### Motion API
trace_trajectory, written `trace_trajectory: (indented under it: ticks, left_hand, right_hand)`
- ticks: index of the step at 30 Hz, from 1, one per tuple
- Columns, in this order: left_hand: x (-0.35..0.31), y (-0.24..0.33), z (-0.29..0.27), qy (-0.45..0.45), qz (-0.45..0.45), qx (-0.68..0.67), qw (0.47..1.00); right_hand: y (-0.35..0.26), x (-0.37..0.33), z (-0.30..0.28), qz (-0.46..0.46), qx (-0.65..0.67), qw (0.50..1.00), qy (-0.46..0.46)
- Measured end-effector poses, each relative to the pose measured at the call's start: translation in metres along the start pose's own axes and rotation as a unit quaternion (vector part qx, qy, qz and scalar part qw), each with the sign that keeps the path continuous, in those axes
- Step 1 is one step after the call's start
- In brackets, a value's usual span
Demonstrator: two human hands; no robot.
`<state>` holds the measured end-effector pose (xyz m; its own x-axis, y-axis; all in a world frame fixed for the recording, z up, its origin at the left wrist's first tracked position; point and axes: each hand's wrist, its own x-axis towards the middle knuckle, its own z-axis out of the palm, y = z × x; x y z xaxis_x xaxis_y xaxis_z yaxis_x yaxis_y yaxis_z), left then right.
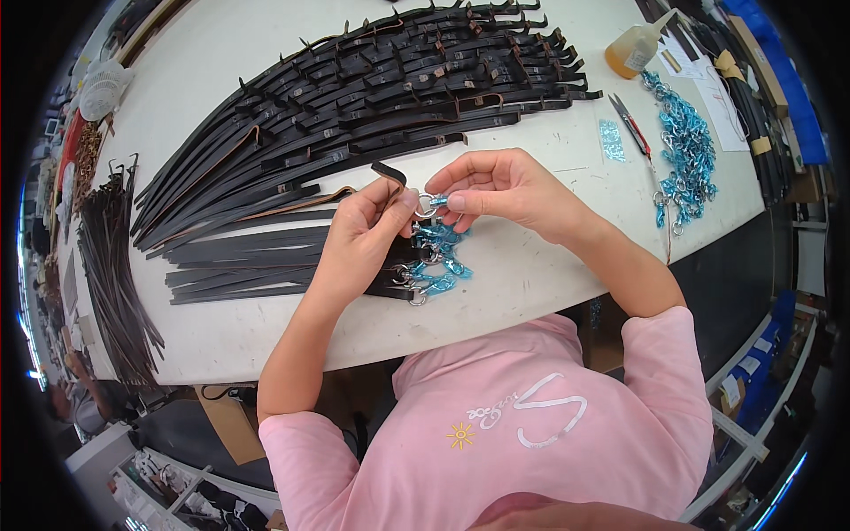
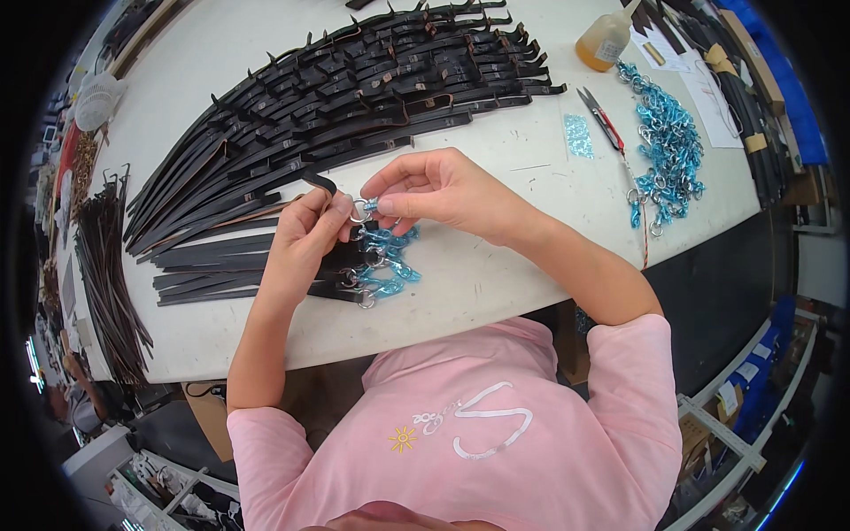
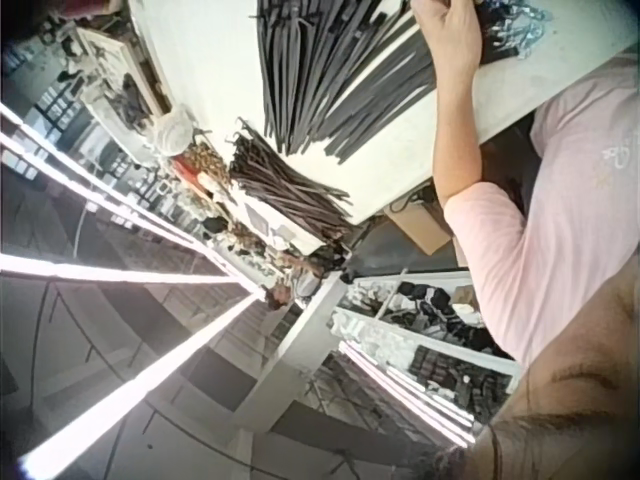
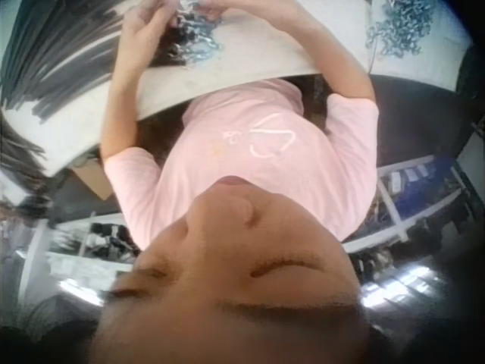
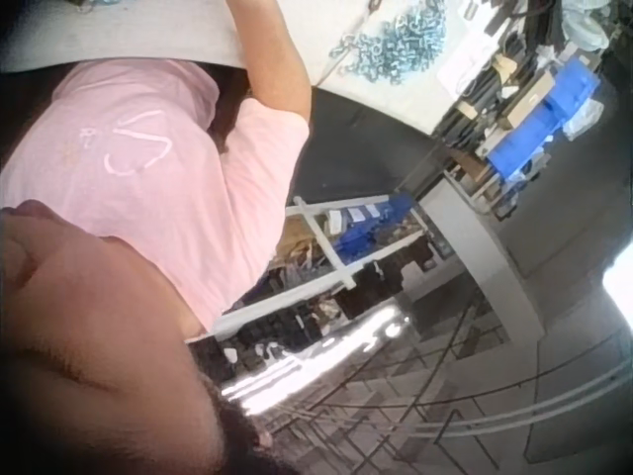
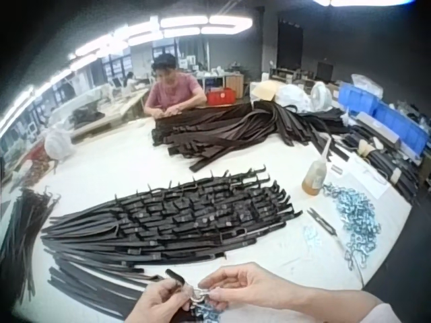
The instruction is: The person attaches small blue metal rings to the ends of black leather straps. They pick up a strap and a ring, thread the ring through the strap's loop, and place the finished item on the table. This process is repeated continuously throughout the video.
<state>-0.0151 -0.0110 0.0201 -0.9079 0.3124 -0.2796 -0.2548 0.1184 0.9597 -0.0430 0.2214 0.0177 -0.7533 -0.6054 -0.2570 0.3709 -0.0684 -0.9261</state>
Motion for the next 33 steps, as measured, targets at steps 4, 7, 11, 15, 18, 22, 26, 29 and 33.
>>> trace_trajectory:
  ticks: [4,7,11,15,18,22,26,29,33]
  left_hand:
    - [0.002,0.002,-0.001,0.001,-0.016,-0.002,1.000]
    - [0.002,0.001,-0.001,0.005,-0.016,0.004,1.000]
    - [0.002,-0.004,0.000,0.006,0.012,0.012,1.000]
    - [0.001,-0.012,0.002,0.014,0.057,0.019,0.998]
    - [-0.002,-0.012,0.000,0.014,0.074,0.083,0.994]
    - [-0.013,0.020,-0.005,0.104,0.211,0.310,0.921]
    - [-0.008,0.010,-0.012,0.190,0.330,0.478,0.792]
    - [-0.011,0.012,0.001,0.126,0.246,0.384,0.881]
    - [-0.009,0.010,-0.015,0.099,0.133,0.184,0.969]
  right_hand:
    - [0.002,0.002,0.002,0.002,0.011,1.000,-0.006]
    - [0.004,0.001,0.002,-0.012,0.013,1.000,-0.009]
    - [0.005,0.001,0.002,-0.016,0.013,1.000,-0.011]
    - [0.007,0.002,0.003,-0.002,0.021,1.000,-0.008]
    - [0.008,0.002,0.002,-0.007,0.028,1.000,-0.006]
    - [-0.001,-0.001,-0.011,-0.039,0.045,0.998,0.030]
    - [-0.006,-0.005,-0.011,-0.039,0.077,0.996,-0.001]
    - [-0.002,-0.003,-0.006,-0.004,0.092,0.996,-0.019]
    - [0.007,0.001,-0.005,0.033,0.104,0.994,-0.011]
